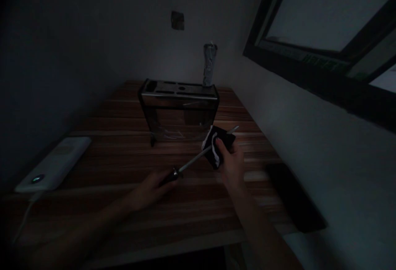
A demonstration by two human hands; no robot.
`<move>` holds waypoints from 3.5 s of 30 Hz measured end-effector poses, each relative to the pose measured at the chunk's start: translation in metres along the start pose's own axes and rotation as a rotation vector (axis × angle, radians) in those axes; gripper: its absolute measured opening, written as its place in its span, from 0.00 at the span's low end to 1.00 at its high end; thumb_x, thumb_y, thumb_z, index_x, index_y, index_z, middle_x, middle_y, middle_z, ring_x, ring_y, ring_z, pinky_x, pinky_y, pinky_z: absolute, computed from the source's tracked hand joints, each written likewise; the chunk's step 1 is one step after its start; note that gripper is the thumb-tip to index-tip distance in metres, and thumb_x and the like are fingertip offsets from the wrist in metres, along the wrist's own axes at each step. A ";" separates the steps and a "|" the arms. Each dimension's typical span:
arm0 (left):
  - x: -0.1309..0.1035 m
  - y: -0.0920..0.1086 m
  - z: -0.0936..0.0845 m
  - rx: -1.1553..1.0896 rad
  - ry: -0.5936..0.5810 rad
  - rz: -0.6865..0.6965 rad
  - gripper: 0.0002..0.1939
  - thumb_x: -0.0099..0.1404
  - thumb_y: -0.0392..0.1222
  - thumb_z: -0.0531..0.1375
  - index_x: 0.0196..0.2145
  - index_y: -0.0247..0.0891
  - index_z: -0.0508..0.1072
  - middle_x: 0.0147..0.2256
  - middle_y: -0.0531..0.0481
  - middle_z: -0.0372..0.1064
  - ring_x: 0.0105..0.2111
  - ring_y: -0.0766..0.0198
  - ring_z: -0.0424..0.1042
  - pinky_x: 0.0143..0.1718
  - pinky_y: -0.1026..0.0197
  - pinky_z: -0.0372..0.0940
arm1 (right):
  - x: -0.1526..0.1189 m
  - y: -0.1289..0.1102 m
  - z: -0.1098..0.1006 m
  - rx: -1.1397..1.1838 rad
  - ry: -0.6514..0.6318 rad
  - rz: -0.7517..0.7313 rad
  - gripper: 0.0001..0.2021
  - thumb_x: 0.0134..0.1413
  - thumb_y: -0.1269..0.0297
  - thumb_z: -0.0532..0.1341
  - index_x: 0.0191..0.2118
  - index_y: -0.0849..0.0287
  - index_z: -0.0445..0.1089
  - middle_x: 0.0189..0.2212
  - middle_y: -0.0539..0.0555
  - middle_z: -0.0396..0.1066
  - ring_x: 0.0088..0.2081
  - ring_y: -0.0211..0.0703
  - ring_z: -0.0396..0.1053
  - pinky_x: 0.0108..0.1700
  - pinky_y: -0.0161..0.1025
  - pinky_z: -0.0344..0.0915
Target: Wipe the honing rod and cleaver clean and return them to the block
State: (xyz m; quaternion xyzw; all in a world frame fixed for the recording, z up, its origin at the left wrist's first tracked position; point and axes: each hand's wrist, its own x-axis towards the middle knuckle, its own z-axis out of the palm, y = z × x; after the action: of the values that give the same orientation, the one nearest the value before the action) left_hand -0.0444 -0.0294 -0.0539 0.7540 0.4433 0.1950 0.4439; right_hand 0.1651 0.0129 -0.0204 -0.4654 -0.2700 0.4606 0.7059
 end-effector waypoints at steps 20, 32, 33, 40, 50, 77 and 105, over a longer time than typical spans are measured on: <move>0.001 0.003 0.000 -0.113 0.043 0.011 0.13 0.63 0.43 0.50 0.39 0.34 0.69 0.35 0.50 0.71 0.34 0.64 0.69 0.37 0.66 0.62 | -0.041 0.046 0.007 -0.398 -0.419 0.093 0.18 0.31 0.63 0.69 0.33 0.59 0.68 0.29 0.49 0.73 0.32 0.41 0.70 0.33 0.36 0.67; 0.001 0.002 0.001 -0.110 0.051 0.014 0.14 0.63 0.45 0.50 0.40 0.36 0.69 0.35 0.50 0.72 0.33 0.64 0.69 0.36 0.65 0.63 | -0.042 0.040 0.011 -0.398 -0.422 0.112 0.18 0.32 0.62 0.69 0.33 0.59 0.67 0.30 0.50 0.72 0.33 0.42 0.70 0.35 0.37 0.66; 0.001 0.002 0.001 -0.108 0.049 0.005 0.14 0.63 0.45 0.50 0.40 0.36 0.69 0.35 0.50 0.72 0.33 0.64 0.69 0.36 0.65 0.63 | -0.042 0.039 0.011 -0.390 -0.421 0.118 0.18 0.32 0.61 0.68 0.33 0.59 0.67 0.30 0.50 0.72 0.33 0.42 0.70 0.35 0.37 0.67; 0.001 0.001 0.001 -0.117 0.056 -0.016 0.14 0.63 0.47 0.50 0.39 0.36 0.69 0.32 0.52 0.70 0.31 0.65 0.67 0.34 0.66 0.61 | -0.036 0.035 0.009 -0.349 -0.426 0.100 0.16 0.33 0.61 0.68 0.32 0.59 0.68 0.27 0.49 0.72 0.30 0.40 0.69 0.31 0.36 0.67; 0.002 0.006 -0.001 -0.065 0.044 -0.065 0.14 0.63 0.48 0.49 0.35 0.34 0.68 0.28 0.53 0.65 0.28 0.67 0.64 0.30 0.67 0.59 | -0.022 0.020 0.007 -0.221 -0.317 0.070 0.13 0.34 0.62 0.69 0.31 0.58 0.70 0.28 0.48 0.74 0.29 0.38 0.70 0.31 0.34 0.68; 0.001 0.003 0.001 0.018 -0.025 -0.013 0.14 0.63 0.47 0.50 0.38 0.36 0.69 0.33 0.52 0.69 0.32 0.65 0.67 0.34 0.66 0.60 | 0.029 -0.025 -0.020 -0.024 0.064 -0.255 0.12 0.37 0.60 0.67 0.32 0.58 0.71 0.31 0.48 0.73 0.32 0.37 0.71 0.37 0.38 0.68; -0.001 0.000 0.001 -0.019 -0.014 0.012 0.14 0.64 0.48 0.50 0.38 0.36 0.68 0.34 0.52 0.69 0.34 0.64 0.68 0.35 0.65 0.61 | 0.013 -0.013 -0.007 -0.033 0.035 -0.083 0.15 0.29 0.61 0.70 0.29 0.58 0.72 0.26 0.48 0.74 0.26 0.38 0.72 0.32 0.37 0.70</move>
State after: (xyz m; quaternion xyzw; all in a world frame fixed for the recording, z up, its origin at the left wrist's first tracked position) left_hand -0.0439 -0.0309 -0.0541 0.7535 0.4340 0.1967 0.4529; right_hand 0.1812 0.0200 -0.0124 -0.4735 -0.2843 0.4180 0.7213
